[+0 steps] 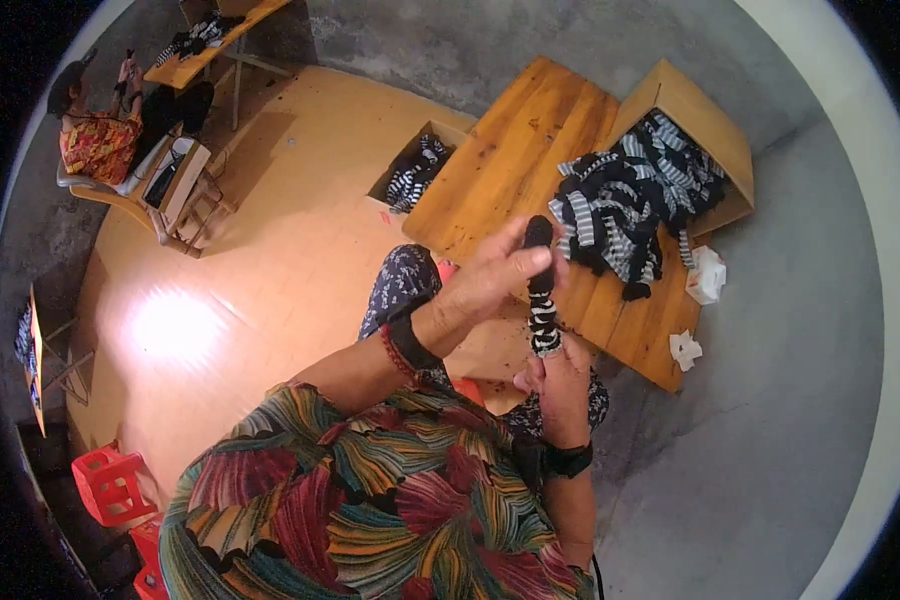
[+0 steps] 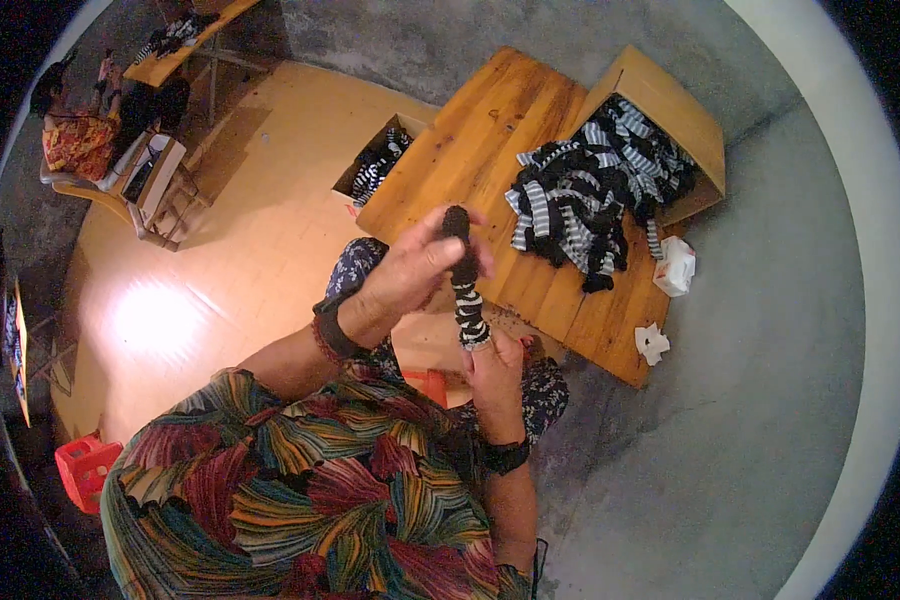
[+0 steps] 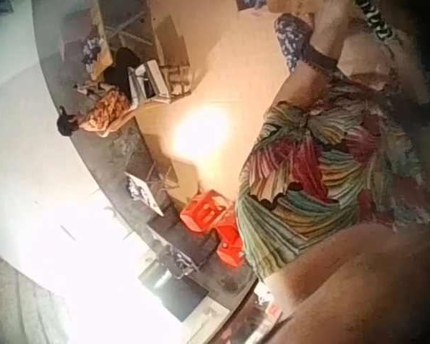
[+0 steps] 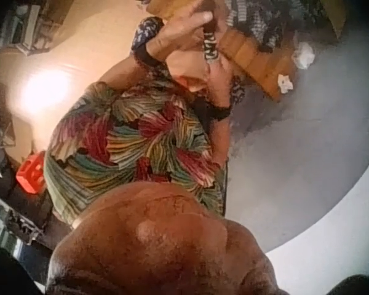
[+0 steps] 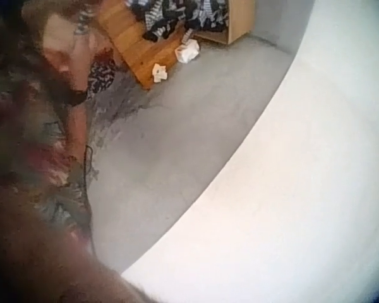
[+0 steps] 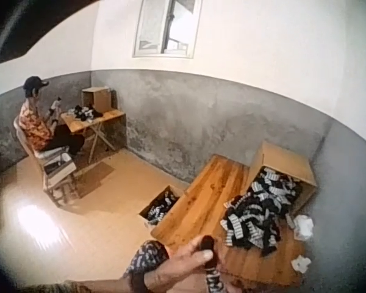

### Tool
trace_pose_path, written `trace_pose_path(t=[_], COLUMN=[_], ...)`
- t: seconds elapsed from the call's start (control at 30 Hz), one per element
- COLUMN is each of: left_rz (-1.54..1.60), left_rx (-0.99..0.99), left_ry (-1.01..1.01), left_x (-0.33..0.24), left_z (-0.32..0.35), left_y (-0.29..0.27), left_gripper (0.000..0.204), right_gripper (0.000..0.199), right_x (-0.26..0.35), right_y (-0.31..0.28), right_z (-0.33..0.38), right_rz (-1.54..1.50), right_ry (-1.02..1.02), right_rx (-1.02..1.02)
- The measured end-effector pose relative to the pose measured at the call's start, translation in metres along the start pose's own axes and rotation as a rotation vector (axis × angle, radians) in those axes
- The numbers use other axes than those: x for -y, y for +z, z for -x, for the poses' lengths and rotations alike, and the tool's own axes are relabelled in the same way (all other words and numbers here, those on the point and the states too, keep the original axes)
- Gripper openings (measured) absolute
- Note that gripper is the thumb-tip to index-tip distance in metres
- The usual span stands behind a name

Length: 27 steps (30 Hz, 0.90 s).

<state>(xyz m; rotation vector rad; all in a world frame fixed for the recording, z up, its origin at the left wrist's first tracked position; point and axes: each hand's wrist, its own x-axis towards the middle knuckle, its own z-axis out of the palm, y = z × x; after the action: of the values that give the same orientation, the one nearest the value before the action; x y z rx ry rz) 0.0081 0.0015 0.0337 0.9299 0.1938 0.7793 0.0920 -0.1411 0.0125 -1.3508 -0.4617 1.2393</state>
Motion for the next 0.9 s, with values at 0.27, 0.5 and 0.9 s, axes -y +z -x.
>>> trace_pose_path(t=[0.27,0.5,0.9], left_rz=[0.126,0.011,0.078], left_rx=[-0.173,-0.224,-0.186], left_ry=[0.229,0.055,0.200], left_x=[0.010,0.005,0.009], left_z=[-0.007,0.006,-0.005], left_y=[0.016,0.031,0.002], left_gripper=[0.024,0.024,0.015], right_gripper=[0.023,0.022,0.022], right_x=[-0.017,-0.012,-0.001], right_y=[0.012,0.021,0.014], right_z=[-0.001,-0.004,0.002], right_rz=[0.020,-0.320,-0.114], right_ry=[-0.097,0.004,-0.026], right_rx=[-0.067,0.179,0.067])
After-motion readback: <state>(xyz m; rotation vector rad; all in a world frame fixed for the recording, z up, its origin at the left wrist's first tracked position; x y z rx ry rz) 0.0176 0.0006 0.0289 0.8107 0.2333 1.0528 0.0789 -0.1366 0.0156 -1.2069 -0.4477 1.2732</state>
